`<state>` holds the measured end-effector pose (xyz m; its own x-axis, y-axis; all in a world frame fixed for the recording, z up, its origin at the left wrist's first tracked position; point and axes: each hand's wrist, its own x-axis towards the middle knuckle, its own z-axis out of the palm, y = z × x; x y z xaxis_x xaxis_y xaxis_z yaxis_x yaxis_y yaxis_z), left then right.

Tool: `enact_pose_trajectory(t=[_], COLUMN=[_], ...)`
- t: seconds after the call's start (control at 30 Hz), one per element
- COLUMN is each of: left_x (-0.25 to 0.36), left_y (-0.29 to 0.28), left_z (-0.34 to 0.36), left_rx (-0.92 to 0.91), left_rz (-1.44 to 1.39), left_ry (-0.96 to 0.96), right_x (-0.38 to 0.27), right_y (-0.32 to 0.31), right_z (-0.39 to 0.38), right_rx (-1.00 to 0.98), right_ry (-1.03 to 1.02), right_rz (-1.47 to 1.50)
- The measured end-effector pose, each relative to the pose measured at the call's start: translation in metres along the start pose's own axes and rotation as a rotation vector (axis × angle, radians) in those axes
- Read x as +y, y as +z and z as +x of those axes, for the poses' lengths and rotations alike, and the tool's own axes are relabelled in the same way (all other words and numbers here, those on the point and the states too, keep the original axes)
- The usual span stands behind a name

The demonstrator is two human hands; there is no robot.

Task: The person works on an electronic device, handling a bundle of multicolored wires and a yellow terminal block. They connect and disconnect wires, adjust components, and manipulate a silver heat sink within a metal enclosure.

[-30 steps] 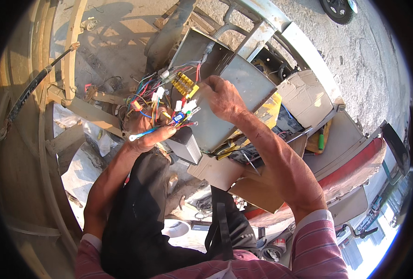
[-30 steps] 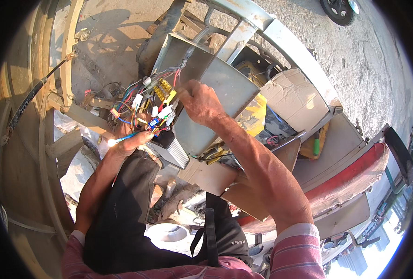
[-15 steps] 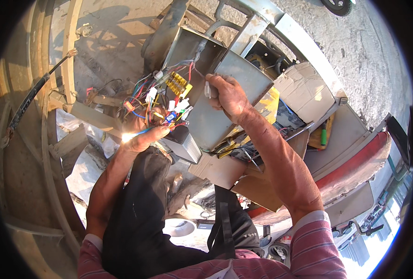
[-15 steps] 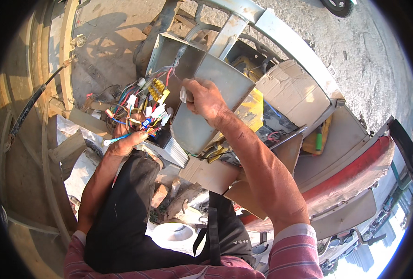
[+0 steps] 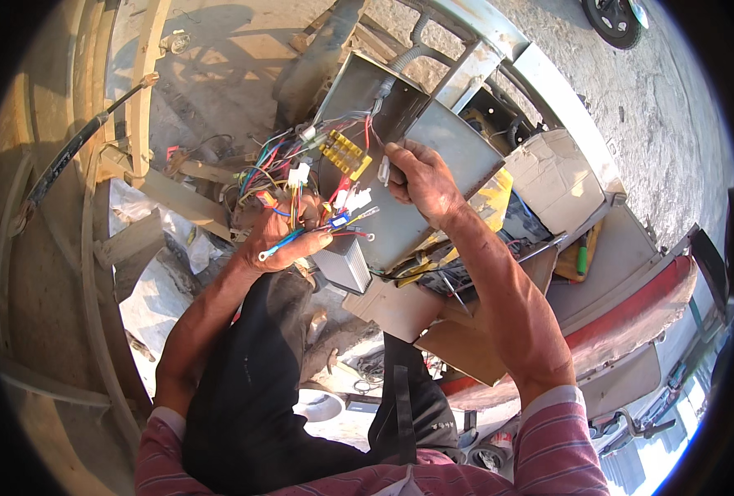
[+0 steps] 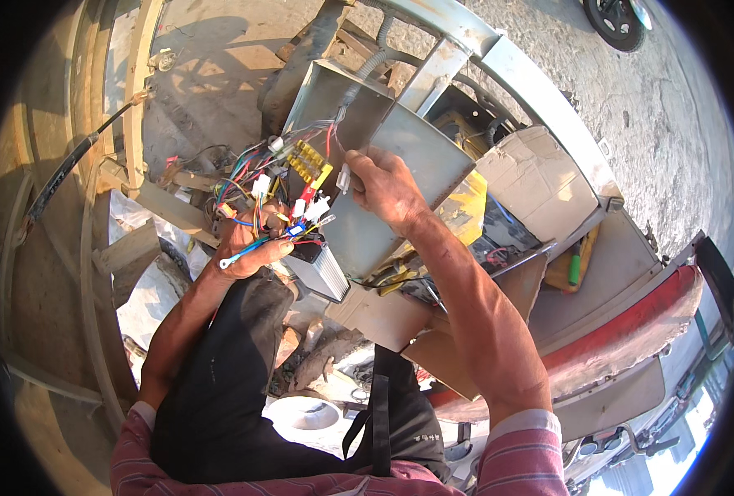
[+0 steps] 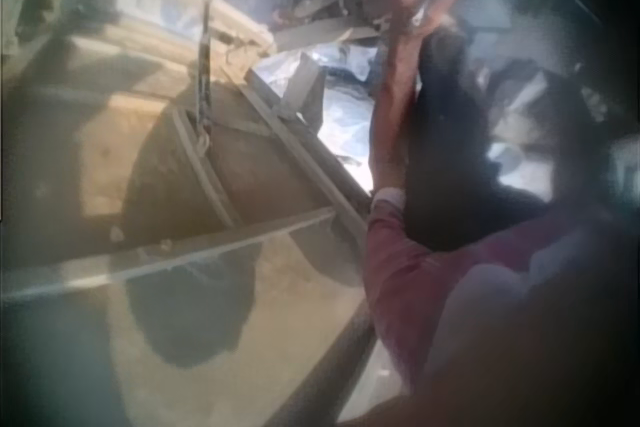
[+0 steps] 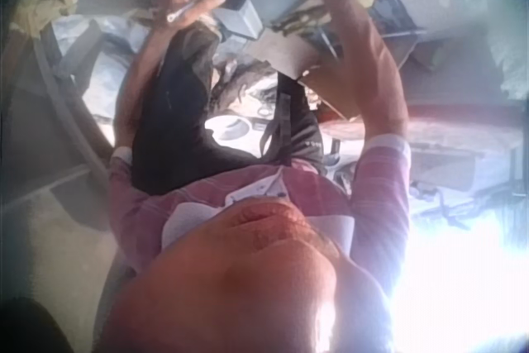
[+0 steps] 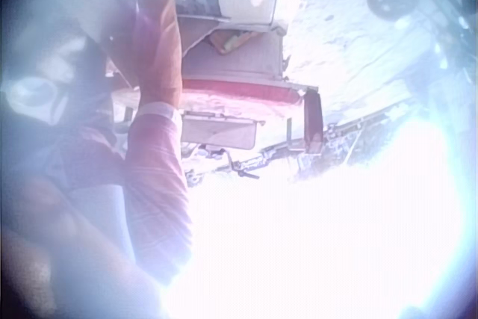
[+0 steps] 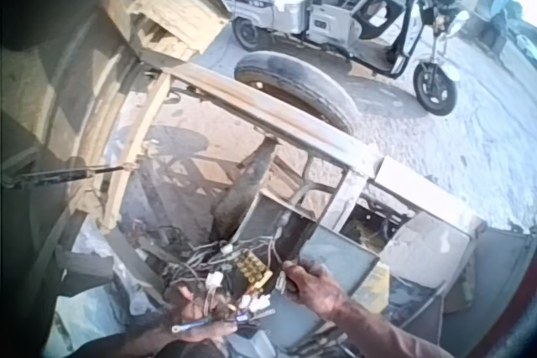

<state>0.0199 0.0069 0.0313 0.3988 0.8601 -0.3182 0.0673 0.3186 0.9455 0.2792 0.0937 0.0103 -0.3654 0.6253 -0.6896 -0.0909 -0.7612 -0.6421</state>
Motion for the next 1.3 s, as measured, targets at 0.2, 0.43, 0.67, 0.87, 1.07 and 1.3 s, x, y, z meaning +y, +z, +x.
enact_pose_trajectory(t=[0.2, 0.43, 0.67, 0.87, 1.07, 1.3], left_x=[-0.009, -0.005, -0.006, -0.013, -0.019, -0.020], left_y=[0.007, 0.011, 0.017, 0.020, 0.023, 0.025], left_z=[0.001, -0.005, -0.009, -0.009, -0.008, -0.007], left_rx=[-0.034, -0.125, -0.203, -0.232, -0.273, -0.179], left_rz=[0.065, 0.519, 0.780, 0.862, 0.779, 0.709], left_ry=[0.142, 0.277, 0.270, 0.304, 0.313, 0.382], right_x=[0.001, -0.002, -0.016, -0.036, -0.103, -0.224], right_y=[0.004, 0.004, -0.004, -0.008, -0.034, -0.148], right_z=[0.000, -0.002, -0.005, -0.009, -0.002, 0.065], right_rx=[0.044, 0.113, 0.133, 0.283, 0.355, 0.965], right_ry=[0.034, 0.035, 0.043, -0.055, -0.597, -0.808], right_rz=[0.017, 0.016, -0.148, -0.615, -0.887, -1.334])
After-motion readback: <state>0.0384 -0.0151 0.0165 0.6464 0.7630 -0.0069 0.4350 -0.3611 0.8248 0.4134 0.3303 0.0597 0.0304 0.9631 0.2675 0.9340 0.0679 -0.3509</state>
